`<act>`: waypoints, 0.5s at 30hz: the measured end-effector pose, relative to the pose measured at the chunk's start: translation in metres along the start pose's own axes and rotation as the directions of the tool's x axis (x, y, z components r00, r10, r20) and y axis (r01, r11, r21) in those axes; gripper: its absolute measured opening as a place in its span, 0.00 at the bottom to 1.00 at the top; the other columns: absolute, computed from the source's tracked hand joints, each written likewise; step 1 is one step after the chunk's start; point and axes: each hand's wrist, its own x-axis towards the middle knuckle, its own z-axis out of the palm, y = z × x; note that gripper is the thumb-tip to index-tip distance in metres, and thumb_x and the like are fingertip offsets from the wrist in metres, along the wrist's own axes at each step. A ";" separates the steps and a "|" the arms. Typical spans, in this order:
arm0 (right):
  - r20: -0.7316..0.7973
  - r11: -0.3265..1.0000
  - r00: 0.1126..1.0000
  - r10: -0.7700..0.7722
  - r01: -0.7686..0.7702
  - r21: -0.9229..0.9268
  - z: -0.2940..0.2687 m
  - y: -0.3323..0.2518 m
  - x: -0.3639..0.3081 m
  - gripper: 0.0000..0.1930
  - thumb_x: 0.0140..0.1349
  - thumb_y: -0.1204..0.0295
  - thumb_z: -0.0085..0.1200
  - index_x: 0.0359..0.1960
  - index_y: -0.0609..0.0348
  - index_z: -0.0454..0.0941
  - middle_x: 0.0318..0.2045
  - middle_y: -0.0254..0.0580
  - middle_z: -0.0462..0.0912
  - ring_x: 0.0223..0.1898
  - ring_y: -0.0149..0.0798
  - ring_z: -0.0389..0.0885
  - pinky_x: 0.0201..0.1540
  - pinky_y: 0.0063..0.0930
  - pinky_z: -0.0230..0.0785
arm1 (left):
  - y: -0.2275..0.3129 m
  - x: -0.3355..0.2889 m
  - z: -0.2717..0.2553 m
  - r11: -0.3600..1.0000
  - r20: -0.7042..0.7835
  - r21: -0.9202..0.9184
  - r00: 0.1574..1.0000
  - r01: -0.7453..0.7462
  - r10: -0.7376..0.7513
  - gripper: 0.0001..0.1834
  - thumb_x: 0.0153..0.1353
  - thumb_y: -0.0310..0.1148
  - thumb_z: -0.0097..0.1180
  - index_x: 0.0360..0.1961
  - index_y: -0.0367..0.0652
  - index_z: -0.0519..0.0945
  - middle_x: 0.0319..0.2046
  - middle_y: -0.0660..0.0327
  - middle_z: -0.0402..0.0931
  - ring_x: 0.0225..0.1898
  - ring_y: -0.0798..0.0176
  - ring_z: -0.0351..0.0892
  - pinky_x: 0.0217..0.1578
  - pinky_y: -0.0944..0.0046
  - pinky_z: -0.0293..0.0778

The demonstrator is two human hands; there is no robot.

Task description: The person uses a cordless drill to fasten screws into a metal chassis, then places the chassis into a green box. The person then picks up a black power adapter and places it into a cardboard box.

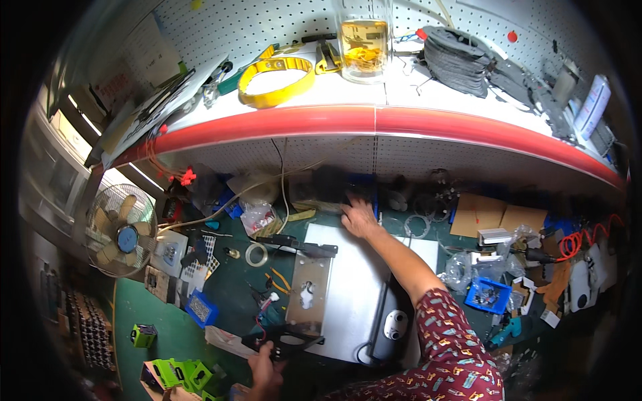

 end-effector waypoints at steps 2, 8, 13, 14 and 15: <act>0.113 0.988 0.993 0.030 -0.012 -0.154 0.015 0.004 0.040 0.30 0.68 0.53 0.55 0.70 0.50 0.78 0.82 0.53 0.53 0.81 0.60 0.51 0.78 0.68 0.49 | -0.006 -0.005 0.016 0.999 -0.031 -0.033 0.999 0.015 -0.016 0.17 0.68 0.37 0.65 0.47 0.35 0.79 0.41 0.55 0.83 0.37 0.54 0.88 0.35 0.51 0.89; 0.242 0.980 0.964 0.115 -0.070 -0.186 0.024 -0.006 0.076 0.39 0.70 0.44 0.56 0.77 0.52 0.67 0.84 0.46 0.46 0.83 0.57 0.48 0.79 0.68 0.45 | -0.035 -0.006 0.070 0.984 -0.141 -0.174 0.990 -0.022 -0.003 0.19 0.72 0.39 0.64 0.55 0.38 0.75 0.48 0.54 0.81 0.47 0.51 0.87 0.45 0.46 0.88; 0.082 0.997 0.994 0.072 -0.070 -0.032 0.020 0.009 0.060 0.43 0.64 0.53 0.65 0.76 0.60 0.64 0.81 0.48 0.56 0.80 0.56 0.57 0.78 0.64 0.53 | -0.025 -0.014 0.103 0.968 -0.053 -0.251 0.998 0.029 -0.044 0.16 0.72 0.40 0.64 0.55 0.48 0.76 0.48 0.59 0.81 0.47 0.57 0.84 0.44 0.50 0.85; -0.022 0.994 0.998 0.061 -0.059 0.088 0.014 0.019 0.055 0.41 0.62 0.55 0.66 0.74 0.61 0.67 0.79 0.50 0.60 0.78 0.57 0.60 0.77 0.60 0.55 | -0.021 -0.014 0.106 0.968 -0.023 -0.246 0.998 0.059 -0.067 0.15 0.72 0.40 0.64 0.54 0.48 0.77 0.47 0.60 0.80 0.45 0.59 0.82 0.44 0.50 0.84; -0.127 0.979 0.989 0.072 -0.046 0.198 0.013 0.035 0.047 0.40 0.61 0.57 0.67 0.72 0.63 0.69 0.77 0.51 0.64 0.77 0.58 0.63 0.77 0.57 0.58 | -0.019 -0.014 0.112 0.968 0.015 -0.231 0.995 0.098 -0.097 0.14 0.72 0.39 0.65 0.53 0.49 0.77 0.46 0.62 0.80 0.44 0.60 0.81 0.44 0.49 0.84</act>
